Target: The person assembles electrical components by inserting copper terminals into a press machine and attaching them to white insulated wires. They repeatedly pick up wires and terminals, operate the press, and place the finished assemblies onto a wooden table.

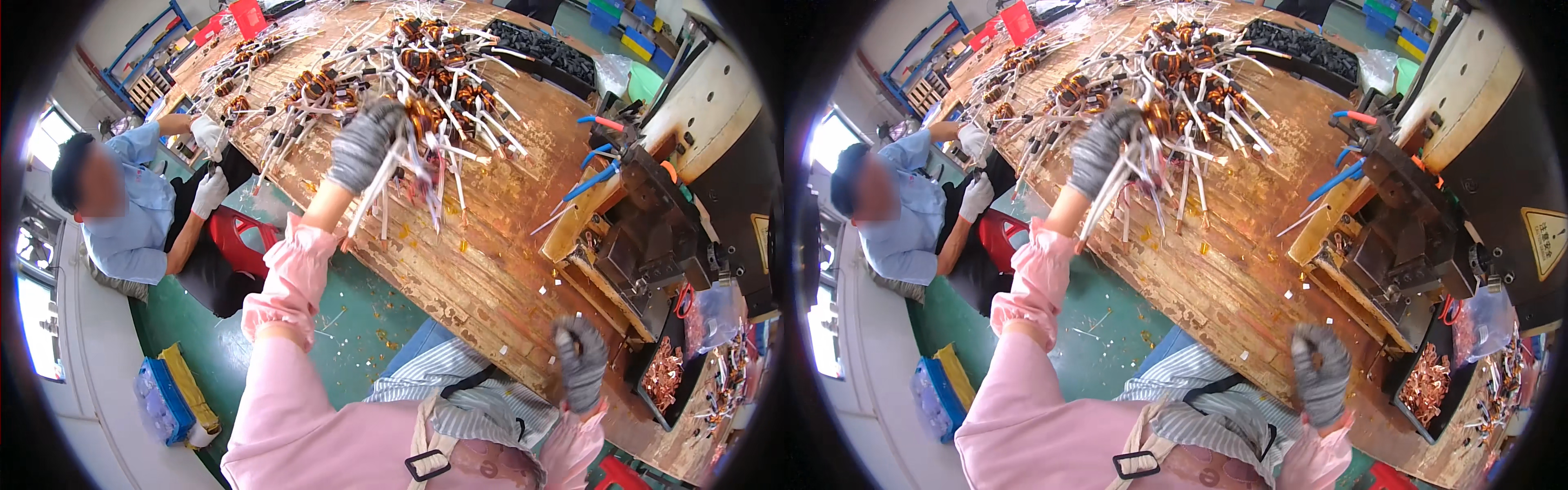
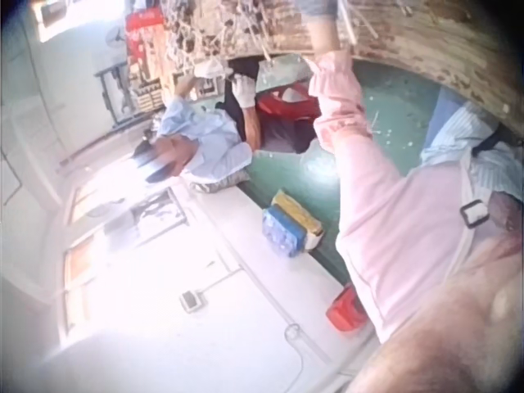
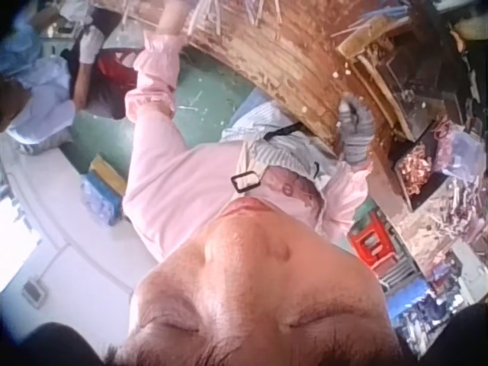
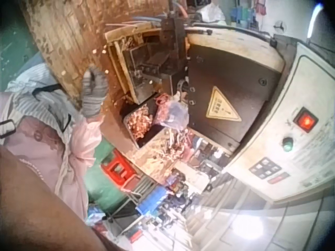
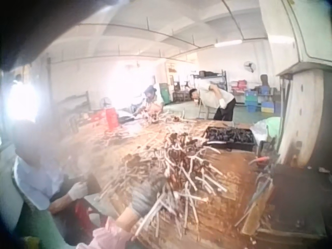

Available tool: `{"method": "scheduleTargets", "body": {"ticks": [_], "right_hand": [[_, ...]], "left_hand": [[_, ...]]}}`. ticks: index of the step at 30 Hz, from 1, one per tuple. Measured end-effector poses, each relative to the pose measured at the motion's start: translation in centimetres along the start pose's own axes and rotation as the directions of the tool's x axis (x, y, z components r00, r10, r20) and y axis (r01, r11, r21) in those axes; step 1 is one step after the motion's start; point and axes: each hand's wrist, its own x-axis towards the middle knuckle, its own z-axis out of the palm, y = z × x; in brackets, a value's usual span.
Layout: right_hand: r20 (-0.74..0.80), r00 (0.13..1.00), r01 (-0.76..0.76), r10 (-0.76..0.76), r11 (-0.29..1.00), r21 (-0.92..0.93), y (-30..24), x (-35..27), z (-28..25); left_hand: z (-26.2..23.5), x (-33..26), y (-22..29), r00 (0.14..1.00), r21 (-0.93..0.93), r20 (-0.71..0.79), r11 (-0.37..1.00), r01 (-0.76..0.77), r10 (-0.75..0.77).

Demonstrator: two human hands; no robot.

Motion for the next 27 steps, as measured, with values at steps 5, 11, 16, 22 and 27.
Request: {"method": "scheduleTargets", "body": {"ticks": [5,11,16,22,27], "right_hand": [[0.189,0.98,0.024,-0.065,0.977,0.211,-3.7,9.0,2.7],[0.387,0.919,-0.067,-0.068,0.944,0.324,-6.5,20.7,13.2],[0.649,0.755,-0.397,0.095,0.853,0.337,-5.1,25.0,21.1],[0.561,0.825,-0.307,0.065,0.885,0.349,-5.9,24.4,22.4],[0.452,0.886,-0.294,0.101,0.876,0.381,-4.4,24.5,24.9]], "left_hand": [[1.8,-3.7,0.3,0.993,0.067,0.042,0.991,-0.113,0.11],[1.7,-3.9,0.2,0.999,0.044,-0.027,0.998,-0.04,0.041],[1.4,-4.0,0.2,0.998,-0.052,0.036,0.997,0.054,-0.052],[-3.0,-6.9,-1.0,0.914,-0.781,0.017,0.565,0.266,-0.406],[-0.5,-10.9,-6.5,0.535,-0.891,0.243,0.031,0.452,-0.809]]}}
